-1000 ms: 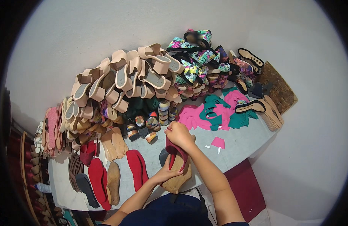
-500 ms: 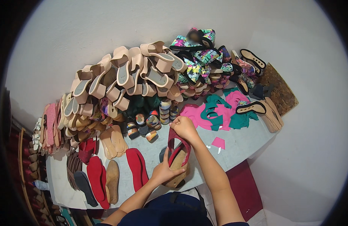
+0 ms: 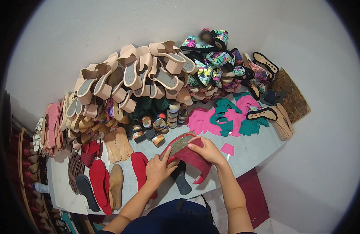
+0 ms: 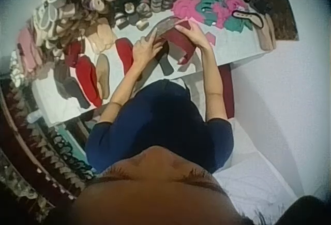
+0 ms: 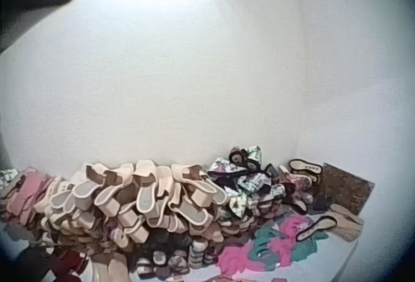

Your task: Assembling red slipper components onto wooden lasts and organizing them on workshop shelves.

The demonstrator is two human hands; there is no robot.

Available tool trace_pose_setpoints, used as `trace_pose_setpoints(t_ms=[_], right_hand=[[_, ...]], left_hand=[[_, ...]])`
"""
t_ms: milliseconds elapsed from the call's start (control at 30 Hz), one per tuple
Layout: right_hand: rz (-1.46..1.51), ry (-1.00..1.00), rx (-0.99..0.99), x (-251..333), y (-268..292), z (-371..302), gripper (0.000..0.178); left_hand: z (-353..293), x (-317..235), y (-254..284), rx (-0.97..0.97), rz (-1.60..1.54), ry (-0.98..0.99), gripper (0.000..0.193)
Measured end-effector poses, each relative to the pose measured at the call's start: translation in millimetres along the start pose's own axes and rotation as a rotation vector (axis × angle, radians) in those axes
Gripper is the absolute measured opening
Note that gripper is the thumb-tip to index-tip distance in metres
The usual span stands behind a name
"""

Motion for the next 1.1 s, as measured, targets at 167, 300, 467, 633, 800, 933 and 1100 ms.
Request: trace_pose_setpoints(t_ms=[167,300,467,633,800,933,1100], right_hand=[[0.003,0.099,0.09,37,-22,-13,0.022],[-0.007,0.184,0.11,55,-12,-20,0.023],[0.197,0.052,0.107,19,2,-28,0.044],[0.276,0.095,0.079,-14,4,-41,0.045],[0.192,0.177,-0.042,-3,-6,-47,0.04],[0.161,0.196,-0.12,4,-9,-45,0.037],[0.093,0.136,-0.169,-3,-6,-42,0.035]], left_hand=[[-3,0,-14,0.034,0.009,-0.001,0.078],[-11,1,-19,0.045,-0.009,0.004,0.078],[-9,0,0,-0.033,-0.02,0.014,0.074],[-10,8,9,-0.164,-0.039,0.055,0.073],[-7,5,12,-0.161,-0.03,0.038,0.073],[-7,-1,11,-0.152,-0.032,0.012,0.072],[-8,-3,8,-0.159,-0.045,-0.001,0.075]])
Point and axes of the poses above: each hand's wrist, its own z-axis towards the middle knuckle, its own y-axis out of the back of the hand, x = y × z, the point moved 10 cm from there along z, towards the middle knuckle, and after that the axes turned 7 degrees about z, right-handed, at the moved point
